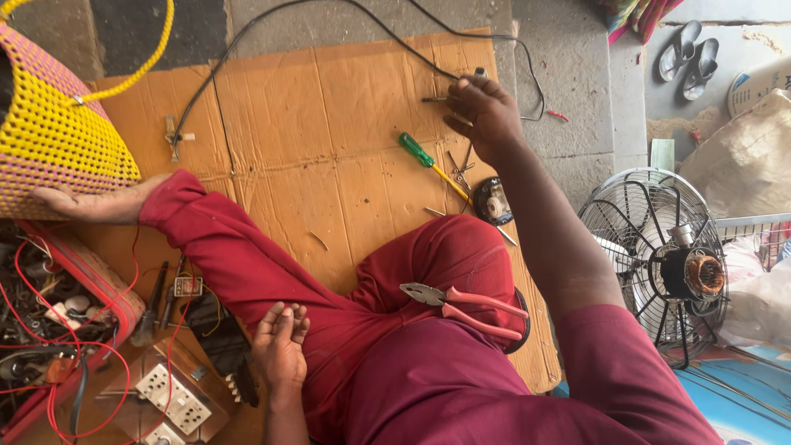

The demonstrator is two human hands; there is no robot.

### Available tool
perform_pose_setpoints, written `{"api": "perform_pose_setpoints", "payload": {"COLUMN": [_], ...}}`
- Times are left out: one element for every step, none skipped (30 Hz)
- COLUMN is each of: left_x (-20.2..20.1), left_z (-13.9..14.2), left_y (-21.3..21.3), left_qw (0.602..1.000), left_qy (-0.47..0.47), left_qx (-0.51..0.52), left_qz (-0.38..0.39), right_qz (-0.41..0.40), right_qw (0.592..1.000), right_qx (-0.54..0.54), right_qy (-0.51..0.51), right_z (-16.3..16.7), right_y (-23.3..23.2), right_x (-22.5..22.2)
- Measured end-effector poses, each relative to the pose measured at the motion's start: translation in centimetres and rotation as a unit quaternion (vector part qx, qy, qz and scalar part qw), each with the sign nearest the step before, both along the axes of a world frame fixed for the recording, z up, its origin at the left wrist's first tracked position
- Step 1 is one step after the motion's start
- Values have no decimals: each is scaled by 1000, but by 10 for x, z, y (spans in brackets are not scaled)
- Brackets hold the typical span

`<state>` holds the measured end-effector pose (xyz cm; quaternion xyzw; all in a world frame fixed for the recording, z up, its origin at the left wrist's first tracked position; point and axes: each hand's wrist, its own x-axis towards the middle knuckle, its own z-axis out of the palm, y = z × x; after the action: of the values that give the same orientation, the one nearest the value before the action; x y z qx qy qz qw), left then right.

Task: The person sits on the floor and uses a screwdriver to unscrew screws from the base of a table fan, then pries open the black base cover to expose the green housing and internal motor and wiring, handling the wires and parts as the housing comes apart.

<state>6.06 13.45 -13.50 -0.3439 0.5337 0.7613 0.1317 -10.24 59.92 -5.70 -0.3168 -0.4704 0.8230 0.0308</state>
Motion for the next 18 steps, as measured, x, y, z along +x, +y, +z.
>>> {"api": "perform_pose_setpoints", "payload": {"left_x": [0,-1,-2,-3,-4,-6,-7,-8,-9,-11,-12,-13,-14,-14,-15,-16,-16,-17], "left_z": [-1,-1,-1,-1,-1,0,1,1,2,2,3,3,4,5,5,5,5,4], "left_y": [0,1,1,2,3,3,4,4,5,6,6,7,8,8,8,8,8,8], "left_qw": [1000,1000,1000,1000,1000,1000,1000,1000,999,999,999,999,999,999,999,999,999,999], "left_qy": [-2,-3,-4,-5,-6,-12,-18,-24,-27,-31,-34,-33,-32,-33,-37,-41,-44,-47], "left_qx": [-1,-2,-4,-6,-8,-9,-10,-11,-11,-12,-13,-12,-12,-12,-13,-15,-16,-19], "left_qz": [2,4,5,6,8,9,11,12,12,12,12,13,13,13,13,14,15,12], "right_qz": [-11,-21,-32,-38,-44,-50,-56,-61,-67,-76,-86,-96,-113,-130,-146,-142,-137,-131], "right_qw": [1000,999,999,999,998,998,998,998,997,997,996,994,992,990,987,987,988,989], "right_qx": [-7,-13,-19,-20,-21,-22,-21,-20,-19,-25,-31,-38,-50,-61,-73,-70,-68,-65], "right_qy": [10,21,32,29,26,23,21,18,15,16,17,18,11,3,-7,4,15,27], "right_z": [3,5,8,10,11,13,14,15,16,17,17,16,15,13,11,9,8,7], "right_y": [3,5,7,9,10,12,13,14,15,16,17,19,20,23,25,28,32,37], "right_x": [-4,-7,-11,-15,-19,-22,-25,-28,-30,-32,-34,-36,-37,-39,-40,-42,-44,-46]}}
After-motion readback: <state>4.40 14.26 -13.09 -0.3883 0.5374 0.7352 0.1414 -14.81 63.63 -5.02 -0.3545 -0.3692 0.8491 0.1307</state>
